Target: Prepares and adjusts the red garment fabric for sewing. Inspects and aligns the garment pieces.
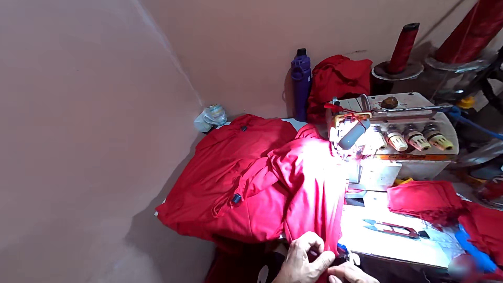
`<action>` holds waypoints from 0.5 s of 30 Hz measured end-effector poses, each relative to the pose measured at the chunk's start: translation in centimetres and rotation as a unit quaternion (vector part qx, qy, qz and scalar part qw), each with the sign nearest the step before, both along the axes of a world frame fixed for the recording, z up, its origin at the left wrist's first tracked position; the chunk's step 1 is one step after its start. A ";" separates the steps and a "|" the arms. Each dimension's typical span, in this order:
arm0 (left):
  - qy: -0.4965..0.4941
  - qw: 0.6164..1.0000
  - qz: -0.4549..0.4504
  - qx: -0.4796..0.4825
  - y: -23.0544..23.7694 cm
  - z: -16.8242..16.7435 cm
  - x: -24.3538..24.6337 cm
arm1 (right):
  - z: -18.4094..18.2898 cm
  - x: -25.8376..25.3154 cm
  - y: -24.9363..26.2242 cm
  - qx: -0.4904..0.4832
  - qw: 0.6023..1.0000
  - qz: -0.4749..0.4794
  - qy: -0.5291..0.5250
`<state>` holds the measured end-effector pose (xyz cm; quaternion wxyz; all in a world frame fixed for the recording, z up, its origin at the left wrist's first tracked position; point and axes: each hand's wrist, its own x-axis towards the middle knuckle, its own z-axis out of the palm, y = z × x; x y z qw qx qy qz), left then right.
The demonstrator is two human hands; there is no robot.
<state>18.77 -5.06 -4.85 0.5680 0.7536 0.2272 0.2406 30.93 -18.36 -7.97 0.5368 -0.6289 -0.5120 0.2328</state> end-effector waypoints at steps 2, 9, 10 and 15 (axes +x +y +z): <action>-0.035 0.998 0.029 -0.042 -0.3 0.0 -0.5 | 0.5 0.1 -0.1 0.005 0.999 -0.028 0.015; 0.030 0.993 0.062 -0.093 -2.1 -1.1 -2.5 | 2.7 3.8 5.8 0.062 0.976 -0.205 0.043; 0.046 0.994 0.064 -0.077 -2.3 -1.3 -2.7 | 2.7 4.5 7.1 0.065 0.975 -0.196 0.082; 0.007 0.993 0.116 -0.030 -4.2 -1.6 -4.2 | 2.5 3.9 9.0 0.073 0.970 -0.120 0.197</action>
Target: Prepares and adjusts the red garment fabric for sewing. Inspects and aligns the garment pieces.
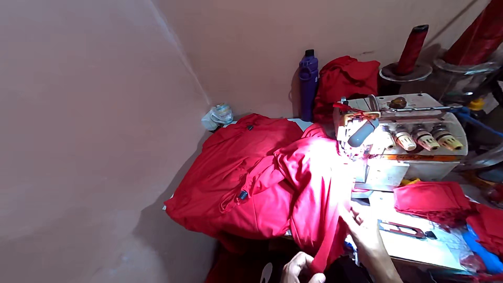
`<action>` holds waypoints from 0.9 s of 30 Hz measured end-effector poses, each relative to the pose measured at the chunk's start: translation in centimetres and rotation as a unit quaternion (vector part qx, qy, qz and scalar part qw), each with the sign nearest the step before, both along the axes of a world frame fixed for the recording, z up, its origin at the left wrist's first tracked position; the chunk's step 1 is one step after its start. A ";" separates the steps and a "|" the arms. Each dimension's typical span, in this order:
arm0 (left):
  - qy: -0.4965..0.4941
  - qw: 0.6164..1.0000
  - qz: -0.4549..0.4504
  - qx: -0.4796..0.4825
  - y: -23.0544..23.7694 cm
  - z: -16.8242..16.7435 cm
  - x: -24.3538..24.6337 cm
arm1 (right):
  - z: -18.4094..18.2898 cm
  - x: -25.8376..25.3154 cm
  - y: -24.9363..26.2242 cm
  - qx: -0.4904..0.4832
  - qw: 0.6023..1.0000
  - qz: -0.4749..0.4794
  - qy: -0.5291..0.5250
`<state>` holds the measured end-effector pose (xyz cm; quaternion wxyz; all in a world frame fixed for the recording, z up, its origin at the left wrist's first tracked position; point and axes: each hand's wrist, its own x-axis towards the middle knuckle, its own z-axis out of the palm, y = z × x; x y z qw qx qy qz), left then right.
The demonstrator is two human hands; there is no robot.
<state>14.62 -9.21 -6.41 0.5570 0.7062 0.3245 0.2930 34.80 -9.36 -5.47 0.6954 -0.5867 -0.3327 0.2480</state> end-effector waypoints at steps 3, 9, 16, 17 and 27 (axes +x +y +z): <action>-0.079 0.995 0.065 0.018 -1.1 -0.1 -1.7 | 0.0 -2.5 -3.2 -0.024 0.999 0.041 -0.017; 0.006 0.999 0.031 0.031 -2.2 0.4 -4.5 | -3.3 -5.9 -9.0 -0.137 0.977 0.154 -0.061; -0.034 0.982 -0.017 0.185 -4.9 -2.6 -5.2 | -3.8 -7.4 -13.4 -0.124 0.964 0.232 -0.041; -0.035 0.977 -0.027 0.210 -5.2 -2.9 -5.4 | -3.8 -7.7 -13.8 -0.123 0.963 0.240 -0.022; 0.000 0.943 -0.037 0.330 -6.3 -5.1 -5.8 | -4.5 -8.8 -15.3 -0.132 0.961 0.235 0.064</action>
